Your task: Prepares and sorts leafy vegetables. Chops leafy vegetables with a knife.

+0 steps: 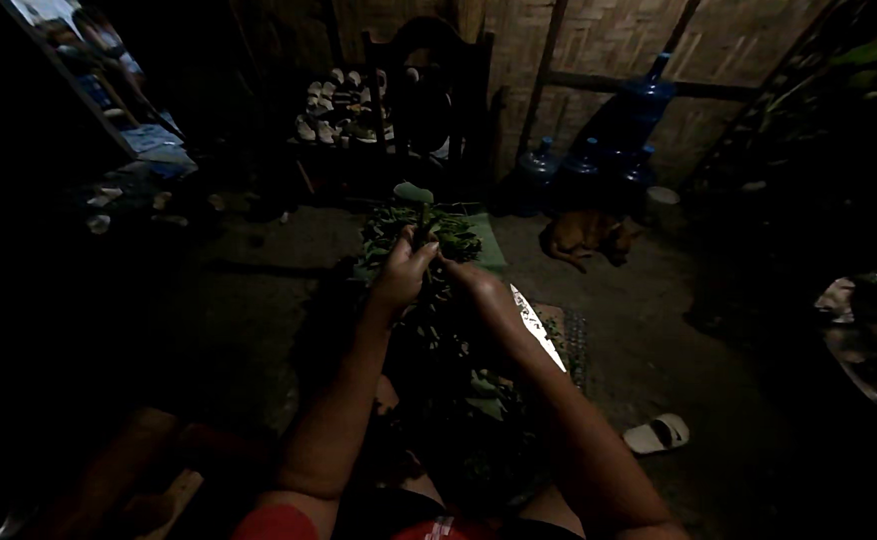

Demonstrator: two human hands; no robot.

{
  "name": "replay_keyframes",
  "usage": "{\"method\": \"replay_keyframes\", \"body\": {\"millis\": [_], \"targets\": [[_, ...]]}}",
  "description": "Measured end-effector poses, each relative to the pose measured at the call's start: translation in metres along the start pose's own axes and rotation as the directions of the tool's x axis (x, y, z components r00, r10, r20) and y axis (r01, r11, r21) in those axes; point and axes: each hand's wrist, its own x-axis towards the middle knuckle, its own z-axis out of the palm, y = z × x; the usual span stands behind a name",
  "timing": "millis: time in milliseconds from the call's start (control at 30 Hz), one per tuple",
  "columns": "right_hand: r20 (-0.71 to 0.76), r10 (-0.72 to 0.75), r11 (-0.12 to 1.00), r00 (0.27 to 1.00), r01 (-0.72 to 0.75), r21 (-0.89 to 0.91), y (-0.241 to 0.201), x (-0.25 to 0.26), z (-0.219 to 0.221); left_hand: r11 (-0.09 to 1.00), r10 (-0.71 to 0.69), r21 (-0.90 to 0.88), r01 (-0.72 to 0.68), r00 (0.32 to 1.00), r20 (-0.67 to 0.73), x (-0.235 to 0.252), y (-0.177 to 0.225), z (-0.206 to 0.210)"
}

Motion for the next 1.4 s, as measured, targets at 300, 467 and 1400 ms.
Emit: {"method": "replay_keyframes", "body": {"millis": [300,467,1400], "targets": [[0.079,0.019,0.999,0.997,-0.021,0.03,0.028,0.0,-0.011,0.99,-0.124,0.085,0.114,0.984,0.126,-0.001,0.004,-0.004],[0.042,0.126,0.989,0.991,-0.128,0.071,0.046,-0.005,-0.014,0.981,-0.165,0.121,0.149,0.976,0.14,-0.002,0.001,0.005],[0.39,0.017,0.904,0.921,-0.18,0.387,0.054,-0.037,-0.029,0.958,-0.051,-0.276,0.082,0.992,0.117,-0.009,0.007,-0.01]]}}
